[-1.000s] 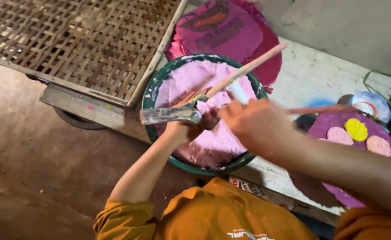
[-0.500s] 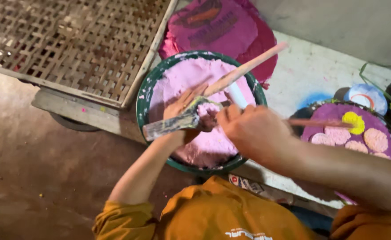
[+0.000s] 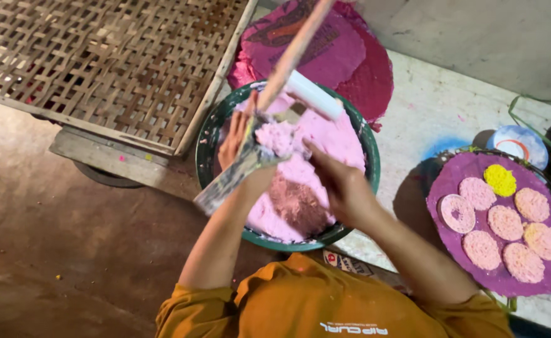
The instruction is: The person uses a manual press tool to form individual discs from a large bowl of pink dough, placing them onto decorated round trays.
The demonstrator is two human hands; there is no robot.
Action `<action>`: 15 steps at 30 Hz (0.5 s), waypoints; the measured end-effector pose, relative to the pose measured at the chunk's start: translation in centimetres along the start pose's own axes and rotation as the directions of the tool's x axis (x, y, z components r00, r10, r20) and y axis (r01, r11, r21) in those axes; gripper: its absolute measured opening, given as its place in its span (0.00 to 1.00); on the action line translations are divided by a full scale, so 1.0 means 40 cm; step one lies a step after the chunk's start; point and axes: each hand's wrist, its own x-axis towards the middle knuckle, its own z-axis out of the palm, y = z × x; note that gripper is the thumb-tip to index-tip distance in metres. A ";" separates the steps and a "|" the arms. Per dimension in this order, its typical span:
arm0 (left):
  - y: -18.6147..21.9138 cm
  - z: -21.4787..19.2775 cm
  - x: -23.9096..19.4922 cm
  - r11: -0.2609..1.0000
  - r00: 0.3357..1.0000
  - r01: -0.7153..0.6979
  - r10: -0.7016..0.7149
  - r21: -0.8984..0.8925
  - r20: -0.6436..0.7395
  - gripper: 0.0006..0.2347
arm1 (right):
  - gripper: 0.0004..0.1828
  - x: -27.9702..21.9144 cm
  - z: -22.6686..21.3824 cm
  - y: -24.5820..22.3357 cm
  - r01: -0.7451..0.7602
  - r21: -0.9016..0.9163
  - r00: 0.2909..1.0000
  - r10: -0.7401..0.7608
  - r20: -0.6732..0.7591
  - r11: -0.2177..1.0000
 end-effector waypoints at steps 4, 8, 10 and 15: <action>-0.016 -0.007 0.038 0.981 0.998 0.063 -0.064 0.183 -0.001 0.22 | 0.30 -0.066 0.028 0.066 0.065 0.135 0.997 -0.071 0.043 0.989; -0.022 0.013 0.040 0.959 0.998 -0.026 0.009 0.283 0.060 0.20 | 0.26 -0.026 -0.030 0.086 -0.315 0.190 0.949 0.305 0.081 0.930; -0.019 0.038 0.027 0.965 0.993 0.019 -0.050 0.263 0.111 0.21 | 0.27 0.005 -0.019 0.089 -0.321 0.208 0.947 0.308 0.090 0.924; -0.076 0.067 0.043 0.939 0.997 0.045 -0.065 0.340 0.047 0.32 | 0.27 -0.031 0.042 0.093 -0.077 0.206 0.997 0.070 0.042 0.975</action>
